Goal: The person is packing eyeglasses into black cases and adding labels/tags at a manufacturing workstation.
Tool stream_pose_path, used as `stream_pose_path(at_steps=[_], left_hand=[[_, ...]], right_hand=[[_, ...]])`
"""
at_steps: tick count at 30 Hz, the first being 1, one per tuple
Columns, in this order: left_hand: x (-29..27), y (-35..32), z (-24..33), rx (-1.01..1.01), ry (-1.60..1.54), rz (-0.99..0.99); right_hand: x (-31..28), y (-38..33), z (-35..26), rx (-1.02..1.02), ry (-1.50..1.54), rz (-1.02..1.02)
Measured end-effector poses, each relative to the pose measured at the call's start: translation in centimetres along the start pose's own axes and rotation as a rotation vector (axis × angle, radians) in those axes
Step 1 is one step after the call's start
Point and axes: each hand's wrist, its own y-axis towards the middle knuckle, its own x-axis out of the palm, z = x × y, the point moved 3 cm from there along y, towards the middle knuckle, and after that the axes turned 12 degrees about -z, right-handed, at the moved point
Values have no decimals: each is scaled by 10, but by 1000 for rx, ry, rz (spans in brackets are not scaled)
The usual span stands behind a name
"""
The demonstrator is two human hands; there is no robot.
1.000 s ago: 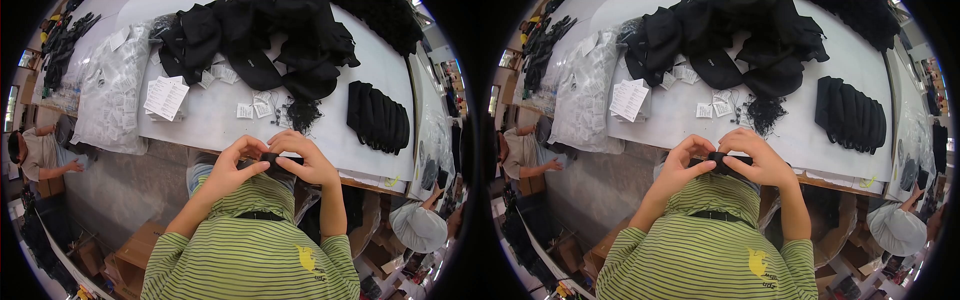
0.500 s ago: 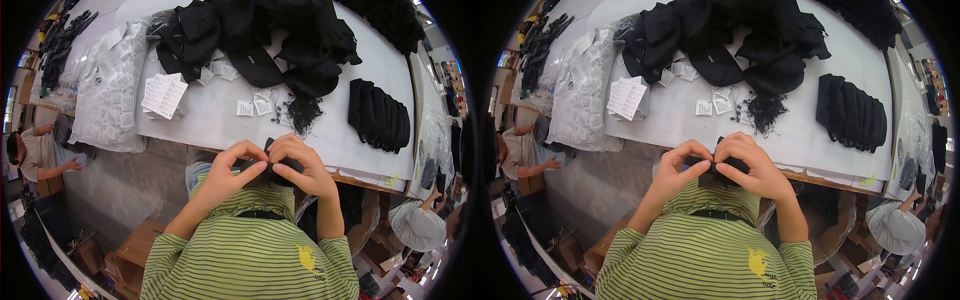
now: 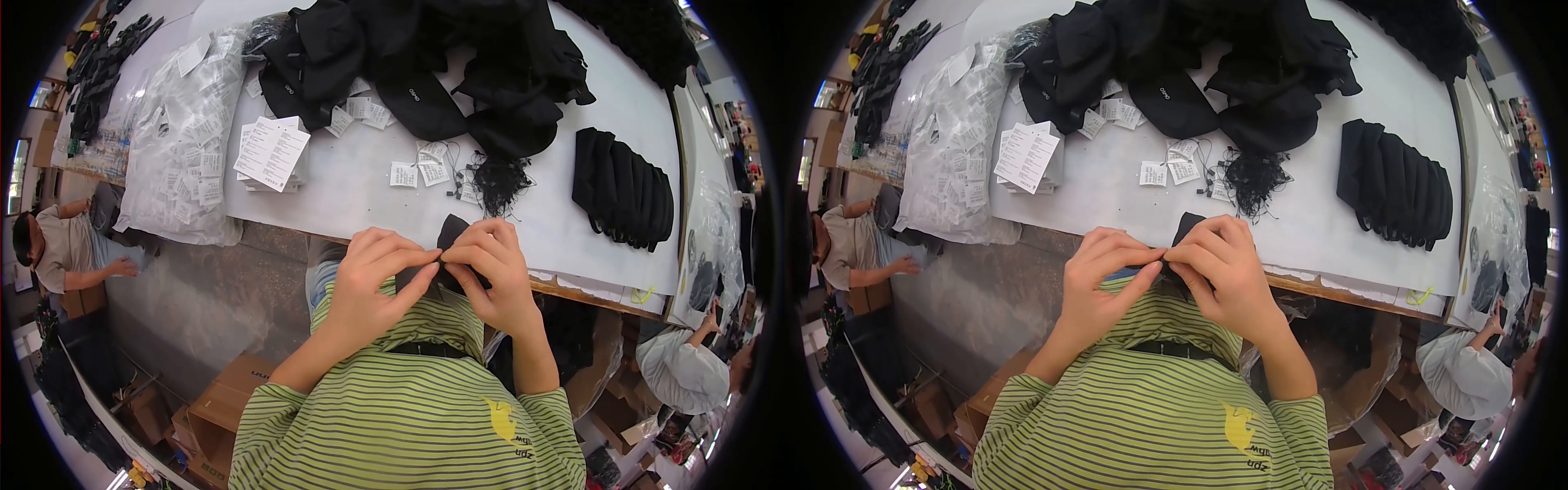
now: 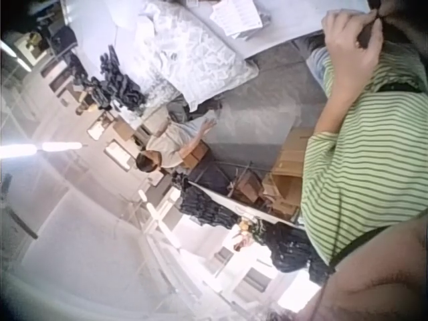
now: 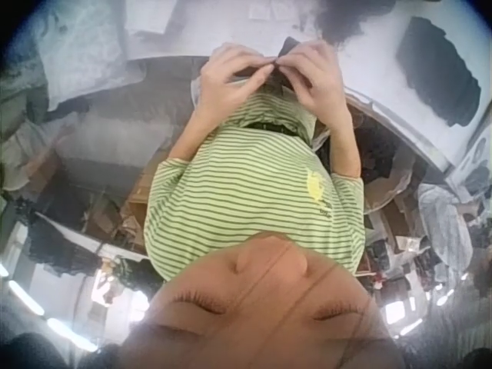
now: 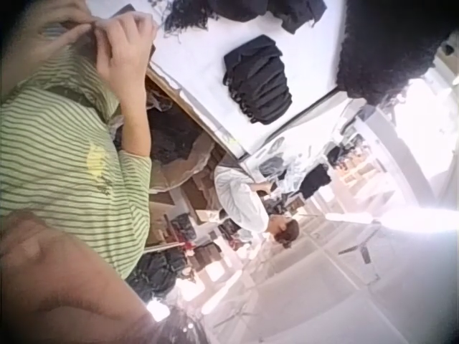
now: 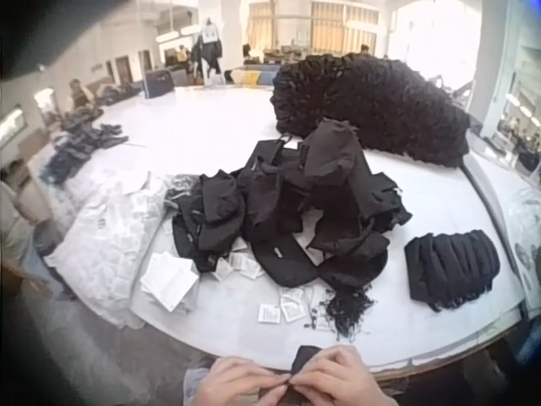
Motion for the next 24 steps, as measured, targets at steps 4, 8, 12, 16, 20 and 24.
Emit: stream_pose_path(at_steps=[4, 8, 12, 16, 20, 24], left_hand=[[-1, -1, -3, 44, -28, 22], [-2, 1, -3, -18, -132, 16], [-3, 0, -4, -35, -198, -6], [-4, -2, -6, -50, -248, -14], [-5, -3, -7, -91, -292, -25], [-5, -3, -11, -86, -314, -30]], right_hand=[[3, -1, -4, -60, -75, 52], [4, -3, -5, -57, -10, 56], [4, -2, -5, -52, -10, 77], [4, 0, -7, -60, -38, 72], [3, 1, -7, -66, -30, 68], [4, 2, -7, -68, -31, 63]])
